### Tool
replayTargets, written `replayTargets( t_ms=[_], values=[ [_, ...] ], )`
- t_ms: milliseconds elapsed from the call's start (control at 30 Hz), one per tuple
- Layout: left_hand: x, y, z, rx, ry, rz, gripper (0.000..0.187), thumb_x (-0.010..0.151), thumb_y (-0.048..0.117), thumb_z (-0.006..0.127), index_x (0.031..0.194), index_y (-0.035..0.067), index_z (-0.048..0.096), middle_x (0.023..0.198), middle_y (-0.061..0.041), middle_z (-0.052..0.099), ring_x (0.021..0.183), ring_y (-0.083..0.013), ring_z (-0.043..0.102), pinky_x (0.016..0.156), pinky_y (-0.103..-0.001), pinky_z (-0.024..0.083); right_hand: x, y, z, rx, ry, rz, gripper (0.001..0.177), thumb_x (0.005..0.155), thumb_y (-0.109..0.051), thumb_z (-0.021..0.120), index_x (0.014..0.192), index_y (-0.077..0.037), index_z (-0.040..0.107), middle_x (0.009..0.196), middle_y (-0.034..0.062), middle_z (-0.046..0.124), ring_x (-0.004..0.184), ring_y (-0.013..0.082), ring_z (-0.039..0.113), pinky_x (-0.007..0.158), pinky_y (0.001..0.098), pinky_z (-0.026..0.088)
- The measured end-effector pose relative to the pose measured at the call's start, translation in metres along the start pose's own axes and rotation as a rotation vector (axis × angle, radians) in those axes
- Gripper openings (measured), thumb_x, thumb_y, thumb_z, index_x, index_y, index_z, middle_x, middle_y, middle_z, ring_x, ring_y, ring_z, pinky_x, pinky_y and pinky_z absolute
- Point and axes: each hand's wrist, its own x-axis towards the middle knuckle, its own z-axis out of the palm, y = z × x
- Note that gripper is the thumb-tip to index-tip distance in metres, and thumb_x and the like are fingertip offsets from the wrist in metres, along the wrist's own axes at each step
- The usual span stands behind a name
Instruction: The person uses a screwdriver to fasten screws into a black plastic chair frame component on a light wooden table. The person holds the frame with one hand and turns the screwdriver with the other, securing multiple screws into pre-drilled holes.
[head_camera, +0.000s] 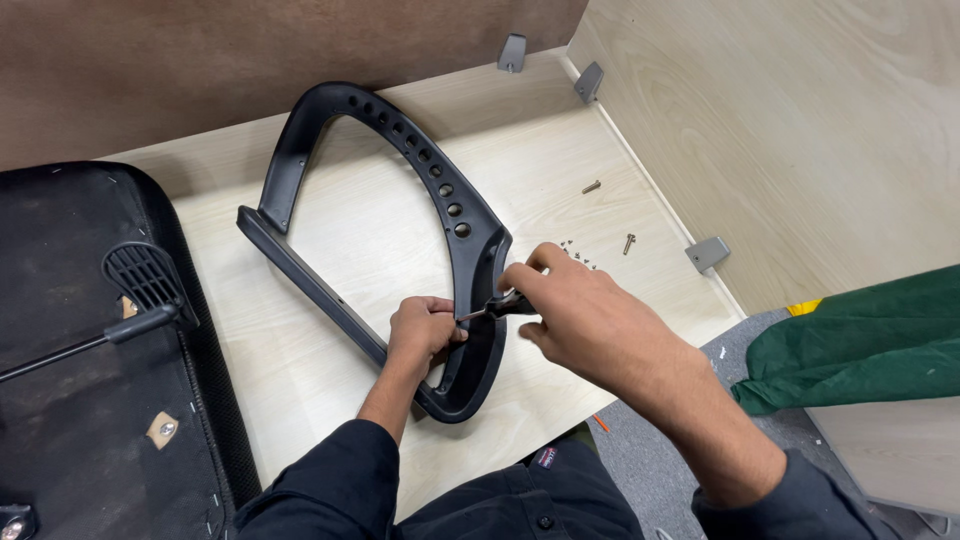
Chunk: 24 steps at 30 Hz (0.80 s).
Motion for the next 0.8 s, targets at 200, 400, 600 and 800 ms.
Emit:
replayTargets(
  t_ms=[200,400,600,800],
  values=[
    [-0.001,0.000,-0.002,-0.004,0.002,0.006,0.037,0.076,-0.007,0.075,0.111,0.005,0.075,0.084,-0.008,0.079,0.064,-0.0122,0.072,0.054,-0.023,0.056,-0.006,-0.012,0.010,0.049,0.098,0.020,0.023,0.088,-0.009,0.066,0.110,-0.008,0.065,0.104,0.0129,0.065,0.084,0.0351,0.071,0.073,0.0462,0.058],
    [-0.005,0.002,-0.001,-0.035,-0.002,0.004,0.036,0.076,-0.008,0.074,0.110,0.004,0.076,0.082,-0.009,0.079,0.062,-0.0125,0.071,0.051,-0.023,0.054,-0.008,-0.023,0.002,0.078,-0.021,0.158,0.031,0.093,-0.025,0.068,0.111,-0.002,0.057,0.086,0.0187,0.068,0.082,0.0361,0.070,0.073,0.0471,0.057],
    [-0.007,0.003,-0.001,-0.028,-0.001,0.010,0.034,0.076,-0.007,0.074,0.108,0.006,0.077,0.082,-0.009,0.079,0.060,-0.0113,0.070,0.050,-0.023,0.054,-0.002,-0.015,0.004,0.122,-0.035,0.204,0.044,0.092,-0.024,0.069,0.126,-0.002,0.052,0.088,0.0194,0.068,0.085,0.0349,0.071,0.075,0.0463,0.059],
    [-0.003,0.000,0.001,0.008,0.007,0.006,0.032,0.077,-0.005,0.076,0.107,0.007,0.078,0.080,-0.007,0.079,0.060,-0.0112,0.069,0.050,-0.023,0.051,-0.005,0.001,0.004,0.035,-0.003,0.068,0.030,0.081,-0.012,0.073,0.111,-0.010,0.066,0.104,0.0108,0.065,0.089,0.0300,0.069,0.077,0.0418,0.057]
  ],
)
